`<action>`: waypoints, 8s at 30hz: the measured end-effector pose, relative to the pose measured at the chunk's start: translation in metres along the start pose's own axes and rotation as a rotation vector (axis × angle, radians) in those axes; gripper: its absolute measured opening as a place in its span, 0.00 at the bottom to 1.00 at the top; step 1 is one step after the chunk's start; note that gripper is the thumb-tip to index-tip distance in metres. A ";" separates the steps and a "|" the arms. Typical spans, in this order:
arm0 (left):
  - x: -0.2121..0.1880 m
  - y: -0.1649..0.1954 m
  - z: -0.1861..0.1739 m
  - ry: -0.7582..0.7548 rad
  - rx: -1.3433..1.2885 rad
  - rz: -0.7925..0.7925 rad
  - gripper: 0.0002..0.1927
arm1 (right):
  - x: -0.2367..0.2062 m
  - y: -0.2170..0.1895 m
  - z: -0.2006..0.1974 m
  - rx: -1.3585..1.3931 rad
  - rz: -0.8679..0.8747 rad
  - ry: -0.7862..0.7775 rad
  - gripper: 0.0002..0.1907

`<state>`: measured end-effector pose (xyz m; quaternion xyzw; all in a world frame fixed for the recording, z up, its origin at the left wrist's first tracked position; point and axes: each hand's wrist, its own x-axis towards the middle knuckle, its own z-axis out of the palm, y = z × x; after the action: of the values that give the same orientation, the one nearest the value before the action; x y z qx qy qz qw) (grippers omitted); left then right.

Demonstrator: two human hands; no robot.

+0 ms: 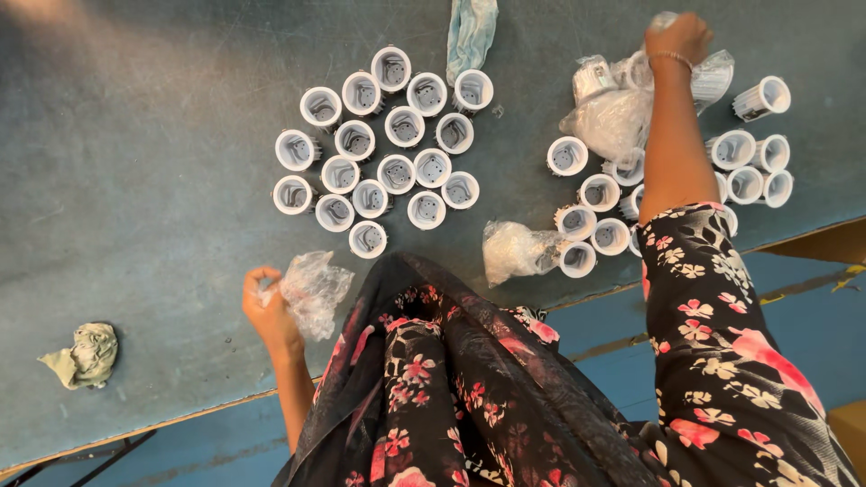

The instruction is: The person repeatedly picks up small white cylindrical plastic components from a table, wraps each one individually in bubble wrap, and places the wrapped items into a growing pile. The process is continuous and repetitive throughout the clip.

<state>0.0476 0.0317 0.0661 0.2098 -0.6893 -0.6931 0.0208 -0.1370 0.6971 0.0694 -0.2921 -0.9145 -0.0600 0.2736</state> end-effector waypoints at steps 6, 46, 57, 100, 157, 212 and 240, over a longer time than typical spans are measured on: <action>0.000 0.025 0.038 -0.148 0.011 0.078 0.16 | 0.004 0.022 0.014 0.024 0.128 -0.322 0.17; -0.139 -0.009 0.006 -0.808 -1.011 -0.582 0.30 | -0.341 -0.119 -0.369 1.804 -0.140 -1.166 0.04; -0.130 -0.011 -0.001 -0.842 -0.979 -0.528 0.32 | -0.336 -0.136 -0.419 1.216 -0.480 -0.303 0.10; -0.099 -0.009 -0.028 -0.591 -0.443 -0.063 0.16 | -0.346 -0.105 -0.393 1.358 -0.064 -0.462 0.11; -0.200 0.095 0.010 -0.696 0.665 0.411 0.34 | -0.353 -0.162 -0.430 0.962 -0.259 -0.934 0.21; -0.152 0.114 0.185 -0.529 0.516 0.087 0.22 | -0.053 0.166 -0.039 0.566 0.370 -0.119 0.23; -0.168 0.038 0.021 -0.916 -0.291 -0.048 0.22 | -0.345 -0.119 -0.415 1.115 -0.713 -0.783 0.14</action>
<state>0.1846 0.1028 0.1461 -0.1064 -0.5183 -0.8039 -0.2717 0.2231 0.3143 0.2405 0.2017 -0.8785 0.4331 0.0009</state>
